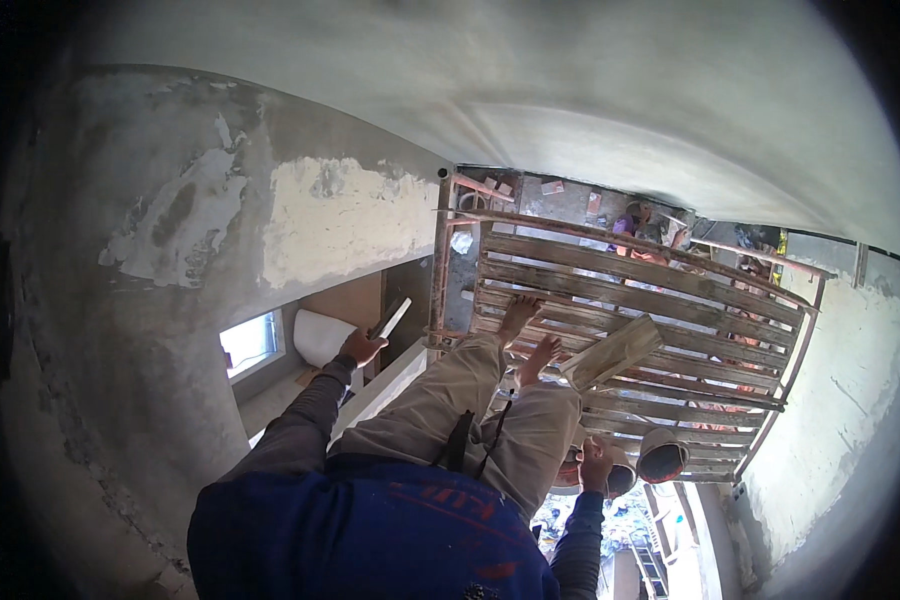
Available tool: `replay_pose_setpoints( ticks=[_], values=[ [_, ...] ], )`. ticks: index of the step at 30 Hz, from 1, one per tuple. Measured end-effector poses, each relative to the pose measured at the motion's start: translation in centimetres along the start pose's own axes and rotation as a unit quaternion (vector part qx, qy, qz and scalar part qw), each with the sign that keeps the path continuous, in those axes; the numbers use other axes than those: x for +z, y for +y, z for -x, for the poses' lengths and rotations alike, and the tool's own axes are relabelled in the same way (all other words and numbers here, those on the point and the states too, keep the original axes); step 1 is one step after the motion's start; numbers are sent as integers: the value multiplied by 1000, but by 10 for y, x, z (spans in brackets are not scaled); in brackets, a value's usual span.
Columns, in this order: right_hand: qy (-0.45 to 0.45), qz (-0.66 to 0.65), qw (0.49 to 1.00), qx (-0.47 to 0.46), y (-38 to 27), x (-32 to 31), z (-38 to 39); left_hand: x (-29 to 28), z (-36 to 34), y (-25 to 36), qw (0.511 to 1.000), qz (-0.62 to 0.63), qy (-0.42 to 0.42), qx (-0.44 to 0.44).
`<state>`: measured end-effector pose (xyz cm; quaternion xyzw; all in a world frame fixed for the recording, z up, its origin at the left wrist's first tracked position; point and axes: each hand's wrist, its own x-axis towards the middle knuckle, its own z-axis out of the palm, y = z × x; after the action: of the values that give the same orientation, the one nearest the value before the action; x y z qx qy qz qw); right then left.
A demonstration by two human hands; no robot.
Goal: Applying plaster to a wall and ceiling corner using a trowel while standing on a scaffold.
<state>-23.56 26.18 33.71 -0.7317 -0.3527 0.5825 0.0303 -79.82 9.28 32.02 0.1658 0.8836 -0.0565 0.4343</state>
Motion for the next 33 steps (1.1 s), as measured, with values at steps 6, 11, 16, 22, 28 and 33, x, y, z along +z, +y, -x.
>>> replay_pose_setpoints(
  ticks=[6, 11, 16, 22, 28, 33],
  values=[
    [30, 4, 1000, -9, 56, -13, 11, -16, -3, 31, 999, 7, -15, 29],
    [138, 96, 974, -149, 69, -12, 31, -14, -20, 37, 996, -19, -7, 85],
    [198, 101, 968, -116, 68, -22, 41, -7, -23, 36, 994, -38, 27, 98],
    [277, 57, 955, -87, 132, -57, -1, -21, -12, 48, 988, -74, 52, 124],
    [353, 293, 867, -196, 252, -93, -101, -27, 29, 44, 980, -156, 80, 94],
    [298, 163, 937, 80, 344, -181, -148, 15, 62, 65, 966, -231, 86, 78]
  ],
)
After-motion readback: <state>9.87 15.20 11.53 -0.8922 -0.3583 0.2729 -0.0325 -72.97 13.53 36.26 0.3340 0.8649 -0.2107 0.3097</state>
